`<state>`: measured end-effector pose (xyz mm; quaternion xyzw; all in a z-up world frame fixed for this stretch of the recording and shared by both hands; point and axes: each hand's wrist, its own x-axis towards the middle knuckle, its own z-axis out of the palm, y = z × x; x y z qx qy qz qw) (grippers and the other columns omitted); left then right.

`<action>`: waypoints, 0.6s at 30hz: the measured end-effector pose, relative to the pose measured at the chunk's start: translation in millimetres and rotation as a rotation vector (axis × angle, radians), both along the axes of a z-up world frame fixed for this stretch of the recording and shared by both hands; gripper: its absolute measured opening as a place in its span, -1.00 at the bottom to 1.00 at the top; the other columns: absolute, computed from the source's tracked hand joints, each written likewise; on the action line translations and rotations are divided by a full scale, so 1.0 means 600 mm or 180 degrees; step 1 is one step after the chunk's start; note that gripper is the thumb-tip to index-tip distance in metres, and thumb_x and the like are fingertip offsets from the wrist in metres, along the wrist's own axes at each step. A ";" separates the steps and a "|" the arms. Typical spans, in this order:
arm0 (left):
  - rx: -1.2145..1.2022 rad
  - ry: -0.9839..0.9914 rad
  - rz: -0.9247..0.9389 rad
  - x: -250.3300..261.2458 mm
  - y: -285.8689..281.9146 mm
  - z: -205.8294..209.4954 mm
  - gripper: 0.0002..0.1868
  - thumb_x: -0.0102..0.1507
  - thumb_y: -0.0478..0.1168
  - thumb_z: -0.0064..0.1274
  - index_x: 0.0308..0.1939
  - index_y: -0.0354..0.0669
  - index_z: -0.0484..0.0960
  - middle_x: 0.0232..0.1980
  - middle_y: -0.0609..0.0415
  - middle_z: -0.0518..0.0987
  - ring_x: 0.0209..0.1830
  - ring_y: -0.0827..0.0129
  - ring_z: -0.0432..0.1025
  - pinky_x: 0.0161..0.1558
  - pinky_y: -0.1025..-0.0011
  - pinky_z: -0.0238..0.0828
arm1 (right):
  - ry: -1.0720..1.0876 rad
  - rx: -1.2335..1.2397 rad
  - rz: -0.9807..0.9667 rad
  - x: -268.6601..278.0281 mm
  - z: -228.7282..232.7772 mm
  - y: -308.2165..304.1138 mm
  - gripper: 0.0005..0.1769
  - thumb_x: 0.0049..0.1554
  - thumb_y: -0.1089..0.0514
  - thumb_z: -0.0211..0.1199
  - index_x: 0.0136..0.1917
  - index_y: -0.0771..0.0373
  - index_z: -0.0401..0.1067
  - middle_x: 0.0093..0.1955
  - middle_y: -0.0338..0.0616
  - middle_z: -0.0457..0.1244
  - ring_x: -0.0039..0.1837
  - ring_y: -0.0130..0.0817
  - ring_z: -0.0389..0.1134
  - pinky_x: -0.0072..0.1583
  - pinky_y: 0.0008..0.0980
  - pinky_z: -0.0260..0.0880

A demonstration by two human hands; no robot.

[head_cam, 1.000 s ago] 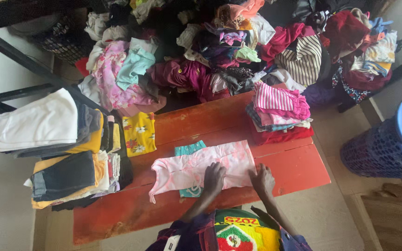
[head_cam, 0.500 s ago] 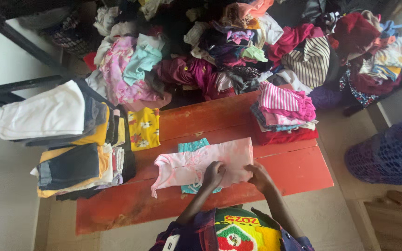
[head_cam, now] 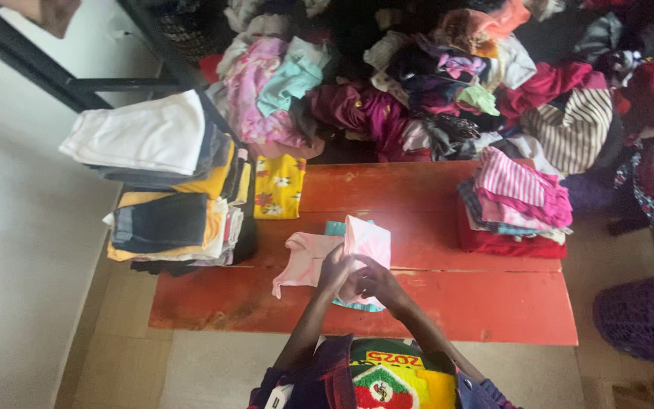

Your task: The person folds multiple pieces of clothing including a yellow shirt, a pair of blue patterned shorts, and several shirts, placing each one into a stack on a shelf.

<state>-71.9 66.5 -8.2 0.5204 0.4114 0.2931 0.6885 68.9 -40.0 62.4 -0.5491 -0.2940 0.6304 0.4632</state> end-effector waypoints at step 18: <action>0.1260 0.1831 0.0392 -0.244 0.161 -0.041 -0.43 0.24 -0.18 0.08 0.33 -0.28 0.47 0.31 -0.24 0.52 0.34 0.05 0.41 0.32 0.22 0.28 | -0.1011 -0.0096 -0.0886 0.004 -0.178 0.040 -0.65 0.21 0.14 0.16 0.24 0.20 0.51 0.00 -0.16 0.39 -0.02 -0.43 0.41 -0.06 -0.36 0.46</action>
